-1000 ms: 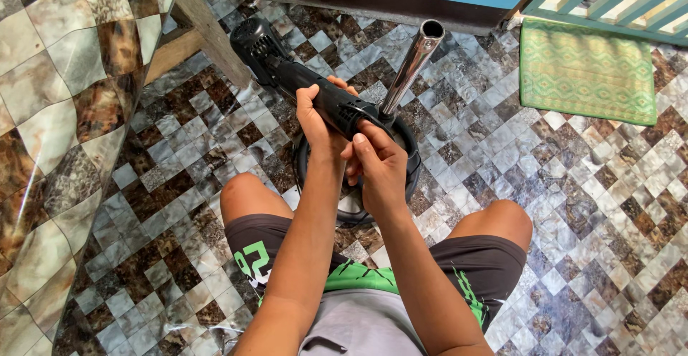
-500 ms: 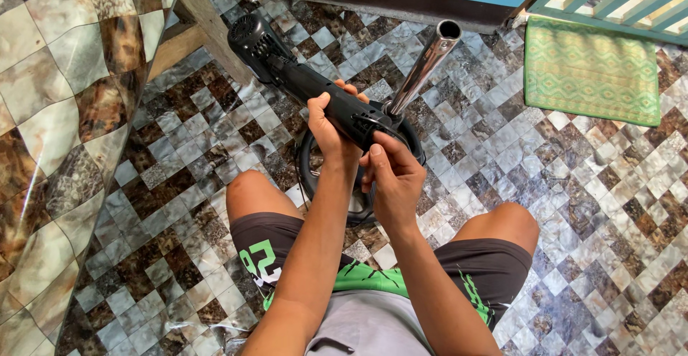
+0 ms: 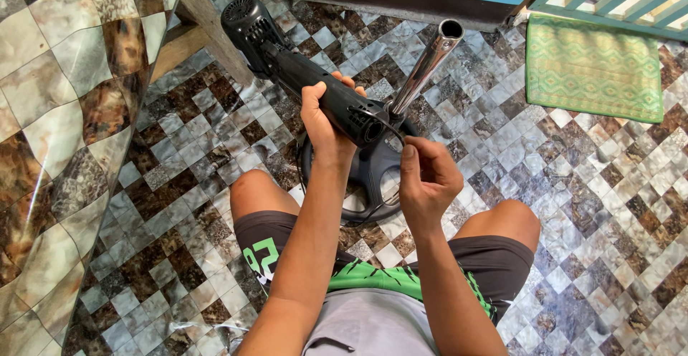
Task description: The person assembles an electric fan by attaching the fan blade to the metal stand, then connecting the motor housing to the stand and securing it with a pin. The person handles the fan blade, stand, and motor housing throughout the process.
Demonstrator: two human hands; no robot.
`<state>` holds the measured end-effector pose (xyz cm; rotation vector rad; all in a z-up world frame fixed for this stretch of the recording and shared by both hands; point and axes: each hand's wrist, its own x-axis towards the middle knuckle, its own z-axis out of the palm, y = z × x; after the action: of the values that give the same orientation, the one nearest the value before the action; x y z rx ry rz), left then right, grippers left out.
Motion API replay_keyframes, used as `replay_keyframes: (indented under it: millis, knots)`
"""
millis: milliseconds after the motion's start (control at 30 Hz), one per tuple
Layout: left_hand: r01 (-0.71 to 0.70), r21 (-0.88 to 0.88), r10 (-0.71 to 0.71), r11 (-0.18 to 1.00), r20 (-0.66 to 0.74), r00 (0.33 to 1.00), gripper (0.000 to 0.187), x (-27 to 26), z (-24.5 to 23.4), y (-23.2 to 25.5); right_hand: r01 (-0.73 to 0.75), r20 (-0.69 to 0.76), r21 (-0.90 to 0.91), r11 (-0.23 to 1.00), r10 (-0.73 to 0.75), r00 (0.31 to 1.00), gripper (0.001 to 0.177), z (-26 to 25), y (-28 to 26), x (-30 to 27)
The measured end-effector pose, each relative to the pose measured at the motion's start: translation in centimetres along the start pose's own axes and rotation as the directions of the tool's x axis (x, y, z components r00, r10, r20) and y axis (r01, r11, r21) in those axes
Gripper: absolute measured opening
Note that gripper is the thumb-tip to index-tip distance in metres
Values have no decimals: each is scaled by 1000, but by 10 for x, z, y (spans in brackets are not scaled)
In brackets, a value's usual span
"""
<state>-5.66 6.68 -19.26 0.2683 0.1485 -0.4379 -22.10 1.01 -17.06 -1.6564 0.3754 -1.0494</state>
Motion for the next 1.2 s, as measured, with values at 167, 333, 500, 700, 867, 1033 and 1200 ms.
replay_keyframes:
  millis: [167,333,500,700,867,1033,1200]
  knots:
    - [10,15,-9,1000,-70,997,29,5,12,8,402,131,-397,825,-383,915,34,2,-10,23]
    - [88,29,-85,996,-80,993,31,7,16,15,56,129,30,998,-60,990,23,6,-4,31]
    - [84,82,-75,993,-101,992,27,5,18,17,78,58,115,990,-85,995,11,4,6,48]
    - [123,176,-123,977,-8,992,35,-1,31,28,159,63,-18,987,-157,986,8,17,11,61]
    - [148,221,-134,964,-76,988,31,-9,41,35,70,54,81,994,-74,996,9,35,13,52]
    - [76,202,-69,976,-43,997,19,-7,38,32,177,40,-74,981,-175,984,21,44,15,43]
    - [34,179,-43,983,46,998,17,-9,34,28,207,138,-112,972,-191,972,30,48,16,35]
